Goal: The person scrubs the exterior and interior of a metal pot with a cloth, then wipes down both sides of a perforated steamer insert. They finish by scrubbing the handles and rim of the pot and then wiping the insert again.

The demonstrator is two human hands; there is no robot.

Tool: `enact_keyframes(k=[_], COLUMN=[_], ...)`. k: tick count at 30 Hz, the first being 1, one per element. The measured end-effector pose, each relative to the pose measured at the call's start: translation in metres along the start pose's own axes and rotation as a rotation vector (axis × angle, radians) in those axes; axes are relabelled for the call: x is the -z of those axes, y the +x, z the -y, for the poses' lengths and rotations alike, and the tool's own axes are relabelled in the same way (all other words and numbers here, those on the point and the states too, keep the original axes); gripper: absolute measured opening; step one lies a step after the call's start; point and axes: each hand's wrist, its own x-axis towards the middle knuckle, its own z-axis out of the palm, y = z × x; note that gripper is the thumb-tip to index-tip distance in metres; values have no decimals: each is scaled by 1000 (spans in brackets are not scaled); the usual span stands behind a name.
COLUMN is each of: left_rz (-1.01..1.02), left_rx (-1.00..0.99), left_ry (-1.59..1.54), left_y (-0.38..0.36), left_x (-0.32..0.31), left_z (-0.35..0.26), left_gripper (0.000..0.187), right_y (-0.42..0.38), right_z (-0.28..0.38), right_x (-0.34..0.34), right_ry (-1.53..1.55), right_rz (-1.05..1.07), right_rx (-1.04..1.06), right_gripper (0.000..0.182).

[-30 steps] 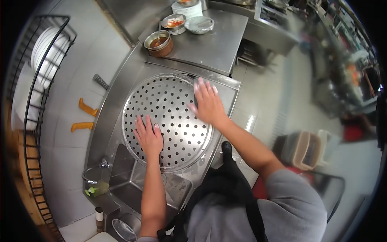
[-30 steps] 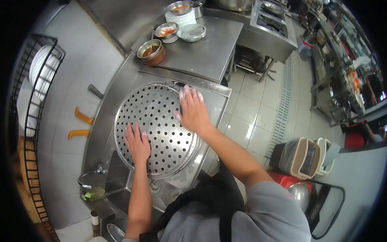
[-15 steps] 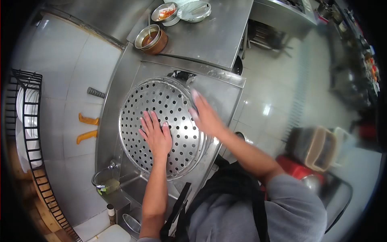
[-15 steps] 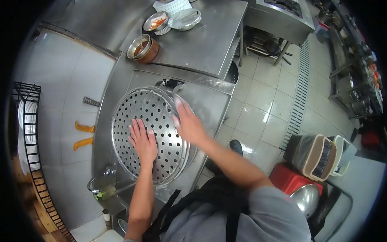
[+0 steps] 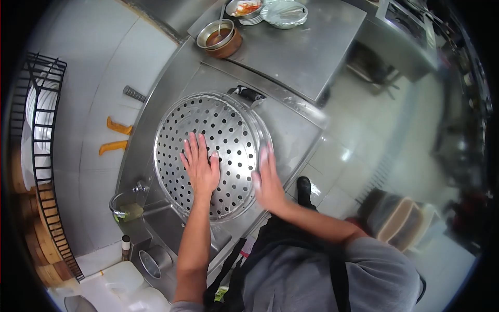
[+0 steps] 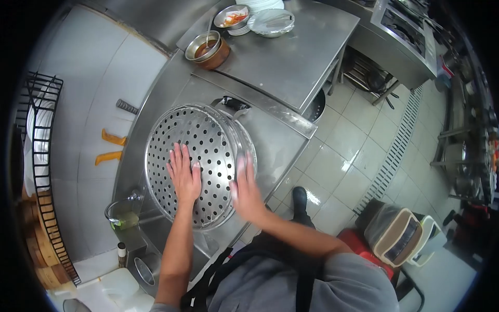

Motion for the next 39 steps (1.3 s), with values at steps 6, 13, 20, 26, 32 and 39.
enact_keyframes(k=[6,13,20,26,32,39], left_rz=[6,-21,-37,-18,-47,-86], left_rx=[-12,-8,-21,-21,-27,-64], left_ry=[16,17,32,0,30,141], left_y=[2,0,0,1,-1,-5], left_x=[-3,-2,-4,-3,-9,-17], left_z=[2,-1,0,0,2,10], left_gripper=[67,65,65,64,63,62], right_y=[133,-6,86,121,-86,23], right_z=[-30,-14,-18,-23,17,2], right_x=[2,2,5,1,-62,-20], right_ry=[7,69,50,80,89,-135], right_rz=[127,-44,-37,-3,-238,-212], right_rx=[20,45,36,-6,-67,-98], right_gripper=[52,61,55,51,72,61])
